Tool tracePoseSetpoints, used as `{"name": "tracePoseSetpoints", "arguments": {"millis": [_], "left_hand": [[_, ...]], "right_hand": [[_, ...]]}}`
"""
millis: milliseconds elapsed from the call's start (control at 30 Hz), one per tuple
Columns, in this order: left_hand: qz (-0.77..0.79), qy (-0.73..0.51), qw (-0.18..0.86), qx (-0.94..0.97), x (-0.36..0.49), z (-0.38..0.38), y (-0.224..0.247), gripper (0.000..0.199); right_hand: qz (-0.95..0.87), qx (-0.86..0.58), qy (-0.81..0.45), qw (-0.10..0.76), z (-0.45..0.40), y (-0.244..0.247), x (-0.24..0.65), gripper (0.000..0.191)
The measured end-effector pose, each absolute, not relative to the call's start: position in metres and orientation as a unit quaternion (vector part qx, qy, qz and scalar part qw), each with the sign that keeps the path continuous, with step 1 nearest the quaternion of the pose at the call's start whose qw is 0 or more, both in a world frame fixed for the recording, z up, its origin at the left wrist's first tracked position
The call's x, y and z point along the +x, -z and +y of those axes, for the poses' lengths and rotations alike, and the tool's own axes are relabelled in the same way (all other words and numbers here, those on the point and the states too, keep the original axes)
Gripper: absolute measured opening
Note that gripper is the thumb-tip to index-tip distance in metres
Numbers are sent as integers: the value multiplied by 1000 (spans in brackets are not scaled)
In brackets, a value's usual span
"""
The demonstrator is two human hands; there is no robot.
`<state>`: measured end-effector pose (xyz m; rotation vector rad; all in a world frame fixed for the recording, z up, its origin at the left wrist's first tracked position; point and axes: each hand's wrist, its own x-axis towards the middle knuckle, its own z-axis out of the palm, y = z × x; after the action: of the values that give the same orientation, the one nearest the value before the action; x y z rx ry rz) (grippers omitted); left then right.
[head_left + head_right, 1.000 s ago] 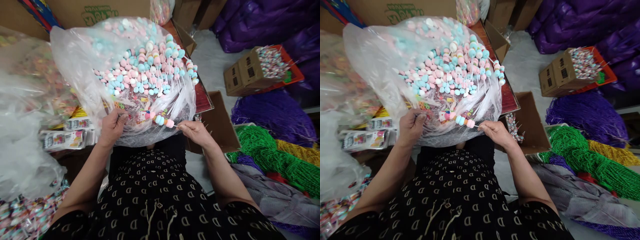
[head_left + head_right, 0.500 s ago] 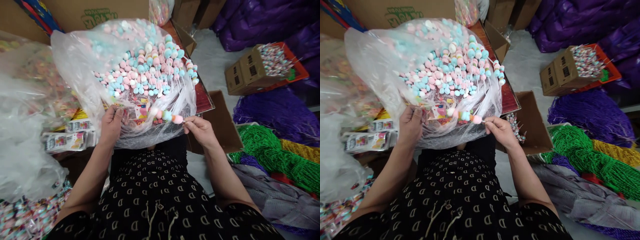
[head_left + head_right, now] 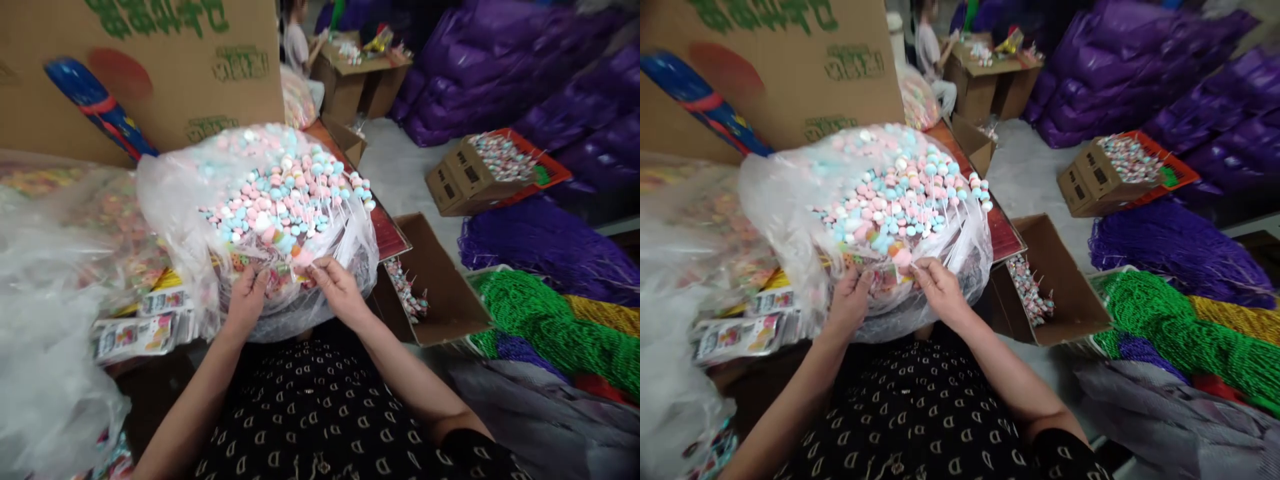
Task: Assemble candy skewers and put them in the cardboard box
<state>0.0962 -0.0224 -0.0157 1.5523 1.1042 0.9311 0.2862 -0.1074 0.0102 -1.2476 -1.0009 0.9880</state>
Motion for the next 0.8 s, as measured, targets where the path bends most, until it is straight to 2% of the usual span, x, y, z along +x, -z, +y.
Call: {"name": "tracePoseSetpoints", "arguments": {"millis": [267, 367, 500, 667, 800], "left_hand": [[438, -330, 467, 694, 108, -26, 3, 38], [435, -324, 447, 712, 108, -30, 5, 38], [450, -321, 474, 685, 109, -36, 9, 44], [447, -315, 447, 708, 113, -35, 1, 42], [442, -331, 410, 726, 116, -35, -5, 40]], "right_hand": [[-412, -453, -551, 568, -98, 5, 266, 51], [-414, -495, -534, 546, -97, 9, 269, 48], [-421, -544, -470, 553, -96, 13, 277, 40], [-462, -538, -449, 544, -97, 13, 276, 44], [-426, -543, -477, 544, -100, 14, 275, 48]]}}
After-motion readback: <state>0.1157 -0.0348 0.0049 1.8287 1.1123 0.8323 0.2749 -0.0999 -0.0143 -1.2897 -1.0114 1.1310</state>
